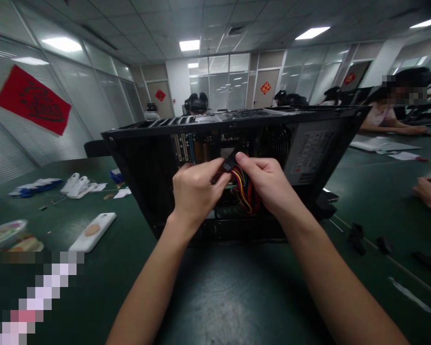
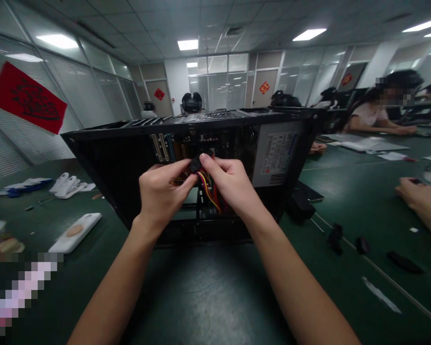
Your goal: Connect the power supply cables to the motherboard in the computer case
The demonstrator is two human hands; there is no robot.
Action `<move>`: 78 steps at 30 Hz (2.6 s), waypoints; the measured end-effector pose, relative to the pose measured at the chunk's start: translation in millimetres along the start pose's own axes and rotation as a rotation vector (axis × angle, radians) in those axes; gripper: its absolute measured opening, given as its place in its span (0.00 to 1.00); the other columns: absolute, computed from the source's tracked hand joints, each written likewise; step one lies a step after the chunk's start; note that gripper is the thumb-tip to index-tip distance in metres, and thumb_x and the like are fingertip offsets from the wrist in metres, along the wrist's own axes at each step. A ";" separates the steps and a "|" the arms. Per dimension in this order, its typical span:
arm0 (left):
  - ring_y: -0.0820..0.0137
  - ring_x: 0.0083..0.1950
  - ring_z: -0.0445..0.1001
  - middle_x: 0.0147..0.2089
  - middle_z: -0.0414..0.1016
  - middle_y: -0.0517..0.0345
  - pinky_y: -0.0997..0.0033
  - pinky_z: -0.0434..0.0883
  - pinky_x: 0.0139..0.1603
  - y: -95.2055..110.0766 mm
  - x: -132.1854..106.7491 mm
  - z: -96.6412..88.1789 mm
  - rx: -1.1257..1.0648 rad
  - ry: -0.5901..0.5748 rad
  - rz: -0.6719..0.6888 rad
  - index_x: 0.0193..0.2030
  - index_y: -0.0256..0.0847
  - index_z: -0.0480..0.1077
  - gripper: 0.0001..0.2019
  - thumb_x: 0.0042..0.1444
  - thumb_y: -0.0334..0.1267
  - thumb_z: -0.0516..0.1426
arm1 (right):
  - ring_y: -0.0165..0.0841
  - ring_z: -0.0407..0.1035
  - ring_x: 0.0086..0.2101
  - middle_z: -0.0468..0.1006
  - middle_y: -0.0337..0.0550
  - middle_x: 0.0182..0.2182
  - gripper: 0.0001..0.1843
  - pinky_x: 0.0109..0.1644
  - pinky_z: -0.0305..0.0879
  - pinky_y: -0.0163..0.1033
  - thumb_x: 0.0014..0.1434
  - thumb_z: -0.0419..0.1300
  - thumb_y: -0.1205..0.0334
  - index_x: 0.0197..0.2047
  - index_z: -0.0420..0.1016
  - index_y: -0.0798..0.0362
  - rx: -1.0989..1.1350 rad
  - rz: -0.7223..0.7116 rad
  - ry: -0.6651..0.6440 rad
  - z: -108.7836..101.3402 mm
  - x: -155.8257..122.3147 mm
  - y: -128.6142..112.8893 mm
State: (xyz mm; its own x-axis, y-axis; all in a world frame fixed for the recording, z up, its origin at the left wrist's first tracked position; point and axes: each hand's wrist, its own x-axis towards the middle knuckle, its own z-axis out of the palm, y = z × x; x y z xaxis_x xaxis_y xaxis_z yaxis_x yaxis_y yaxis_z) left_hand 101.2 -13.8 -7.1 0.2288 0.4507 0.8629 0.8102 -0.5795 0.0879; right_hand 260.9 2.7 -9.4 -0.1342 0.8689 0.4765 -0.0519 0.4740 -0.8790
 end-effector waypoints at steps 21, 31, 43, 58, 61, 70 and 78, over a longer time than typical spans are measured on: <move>0.62 0.45 0.79 0.49 0.80 0.55 0.67 0.71 0.45 -31.2 -4.4 22.2 0.217 -0.289 -0.035 0.57 0.48 0.74 0.17 0.61 0.41 0.59 | 0.44 0.63 0.55 0.69 0.54 0.54 0.24 0.59 0.65 0.50 0.59 0.51 0.75 0.57 0.69 0.54 -1.036 -0.645 -0.110 -16.5 14.7 46.7; 0.61 0.47 0.79 0.46 0.81 0.52 0.67 0.71 0.48 -53.6 -26.4 65.4 0.096 -0.518 -0.109 0.51 0.45 0.77 0.13 0.64 0.38 0.55 | 0.41 0.70 0.45 0.73 0.53 0.46 0.12 0.44 0.64 0.40 0.62 0.53 0.69 0.46 0.74 0.56 -1.307 -0.217 -0.188 -20.4 20.1 83.6; 0.58 0.46 0.79 0.45 0.81 0.50 0.65 0.72 0.44 -45.7 -31.5 71.5 0.301 -0.638 -0.087 0.53 0.48 0.76 0.14 0.62 0.39 0.56 | 0.42 0.72 0.46 0.77 0.50 0.46 0.12 0.44 0.65 0.40 0.58 0.59 0.63 0.44 0.78 0.53 -1.236 -0.059 -0.246 -23.6 20.4 93.8; 0.52 0.47 0.79 0.45 0.80 0.44 0.57 0.74 0.43 -34.7 -8.9 77.0 0.504 -0.833 0.039 0.49 0.41 0.77 0.16 0.64 0.33 0.49 | 0.39 0.73 0.45 0.78 0.48 0.46 0.11 0.44 0.66 0.37 0.56 0.59 0.63 0.42 0.78 0.53 -1.246 -0.038 -0.227 -23.6 23.6 92.2; 0.54 0.50 0.78 0.49 0.80 0.47 0.57 0.73 0.47 -36.6 -12.0 75.1 0.482 -0.805 -0.015 0.54 0.47 0.76 0.17 0.66 0.37 0.49 | 0.39 0.73 0.45 0.78 0.48 0.46 0.12 0.44 0.66 0.37 0.56 0.59 0.62 0.43 0.79 0.53 -1.241 -0.028 -0.229 -23.2 22.8 92.1; 0.52 0.47 0.78 0.45 0.80 0.45 0.57 0.73 0.44 -41.9 -13.9 80.3 0.484 -0.768 -0.073 0.50 0.46 0.78 0.17 0.66 0.40 0.49 | 0.40 0.73 0.43 0.78 0.48 0.45 0.10 0.42 0.65 0.38 0.57 0.59 0.61 0.42 0.78 0.53 -1.264 -0.056 -0.229 -22.6 22.1 94.5; 0.47 0.44 0.79 0.41 0.80 0.41 0.54 0.73 0.40 -43.5 -9.7 85.3 0.496 -0.759 -0.086 0.46 0.40 0.78 0.17 0.64 0.40 0.49 | 0.39 0.73 0.44 0.77 0.48 0.45 0.12 0.43 0.66 0.38 0.59 0.57 0.61 0.44 0.78 0.52 -1.284 -0.089 -0.278 -21.9 20.6 92.2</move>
State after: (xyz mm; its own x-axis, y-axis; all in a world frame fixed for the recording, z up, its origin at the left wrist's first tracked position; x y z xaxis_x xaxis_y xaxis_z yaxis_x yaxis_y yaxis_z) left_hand 109.8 64.9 -61.8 0.3081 0.9065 0.2885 0.9401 -0.2436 -0.2385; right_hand 275.1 67.4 -80.2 -0.3853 0.8426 0.3762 0.8790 0.4592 -0.1283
